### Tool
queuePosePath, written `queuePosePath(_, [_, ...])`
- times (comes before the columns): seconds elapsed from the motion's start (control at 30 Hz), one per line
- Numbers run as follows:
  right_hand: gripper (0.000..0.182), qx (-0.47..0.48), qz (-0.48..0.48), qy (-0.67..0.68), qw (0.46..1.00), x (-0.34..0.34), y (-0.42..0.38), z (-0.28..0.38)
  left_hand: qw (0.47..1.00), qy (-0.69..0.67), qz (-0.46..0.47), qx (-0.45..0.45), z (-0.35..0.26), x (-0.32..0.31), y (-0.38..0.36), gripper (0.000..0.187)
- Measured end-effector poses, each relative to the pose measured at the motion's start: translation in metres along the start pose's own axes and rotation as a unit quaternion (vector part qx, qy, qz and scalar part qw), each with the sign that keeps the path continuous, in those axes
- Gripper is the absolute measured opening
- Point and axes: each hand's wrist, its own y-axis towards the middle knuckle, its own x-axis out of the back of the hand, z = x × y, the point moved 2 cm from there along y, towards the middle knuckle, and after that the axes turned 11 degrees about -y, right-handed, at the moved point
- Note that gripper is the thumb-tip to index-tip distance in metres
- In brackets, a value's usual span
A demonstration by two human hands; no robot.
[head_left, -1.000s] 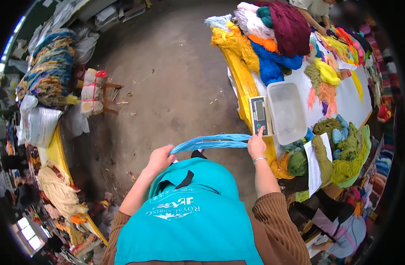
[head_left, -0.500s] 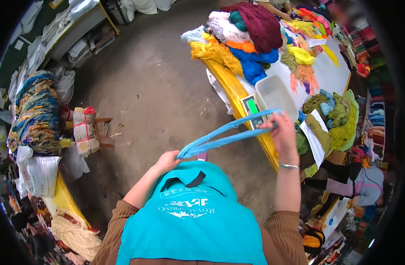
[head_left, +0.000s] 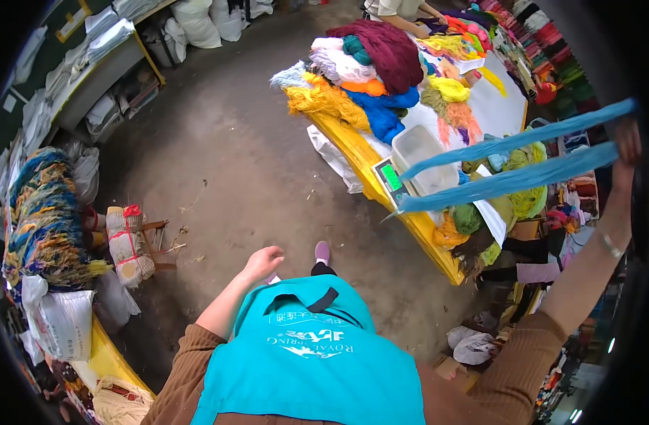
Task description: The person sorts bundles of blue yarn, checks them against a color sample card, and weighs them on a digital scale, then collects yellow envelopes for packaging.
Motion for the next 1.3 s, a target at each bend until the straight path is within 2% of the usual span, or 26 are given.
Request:
queuePosePath(0.03, [0.025,0.03,-0.036,-0.075,0.996,-0.006,0.01,0.007,1.0,0.002,0.001,-0.002,0.009,0.002,-0.002,0.033])
queuePosePath(0.07, [0.033,0.054,-0.076,-0.152,0.984,-0.013,0.02,0.015,0.999,0.012,-0.003,0.034,0.023,0.003,-0.006,0.033])
queuePosePath(0.17, [0.026,0.115,-0.094,-0.283,0.947,0.005,0.04,0.018,0.991,0.07,-0.017,0.112,0.074,0.008,-0.016,0.035])
queuePosePath(0.3, [0.017,0.059,-0.189,-0.37,0.908,0.033,0.066,-0.008,0.971,0.095,-0.097,0.197,0.133,0.014,-0.054,0.036])
queuePosePath(0.4, [0.017,0.022,-0.18,-0.37,0.911,0.051,0.075,-0.031,0.968,0.059,-0.131,0.207,0.189,0.007,-0.088,0.034])
queuePosePath(0.47, [0.018,0.001,-0.171,-0.374,0.912,0.067,0.081,-0.044,0.923,-0.149,-0.209,0.286,0.207,-0.003,-0.107,0.028])
queuePosePath(0.5, [0.018,-0.007,-0.165,-0.376,0.912,0.07,0.082,-0.051,0.923,-0.147,-0.209,0.288,0.2,-0.007,-0.112,0.028])
queuePosePath(0.57, [0.018,-0.021,-0.154,-0.373,0.915,0.076,0.084,-0.063,0.88,-0.267,-0.264,0.292,0.175,-0.014,-0.133,0.022])
queuePosePath(0.73, [0.019,-0.053,-0.14,-0.362,0.92,0.083,0.083,-0.083,0.874,-0.261,-0.268,0.31,0.136,-0.032,-0.149,0.021])
queuePosePath(0.9, [0.021,-0.092,-0.133,-0.36,0.919,0.075,0.07,-0.095,0.874,-0.263,-0.27,0.307,0.126,-0.046,-0.141,0.022])
queuePosePath(0.97, [0.021,-0.114,-0.132,-0.361,0.916,0.075,0.069,-0.1,0.864,-0.305,-0.27,0.295,0.127,-0.05,-0.133,0.024])
queuePosePath(1.07, [0.021,-0.055,-0.12,-0.342,0.93,0.09,0.086,-0.111,0.85,-0.347,-0.269,0.291,0.129,-0.052,-0.12,0.025])
queuePosePath(1.3, [0.02,-0.011,-0.066,-0.295,0.953,0.09,0.094,-0.11,0.847,-0.356,-0.267,0.292,0.11,-0.058,-0.106,0.028])
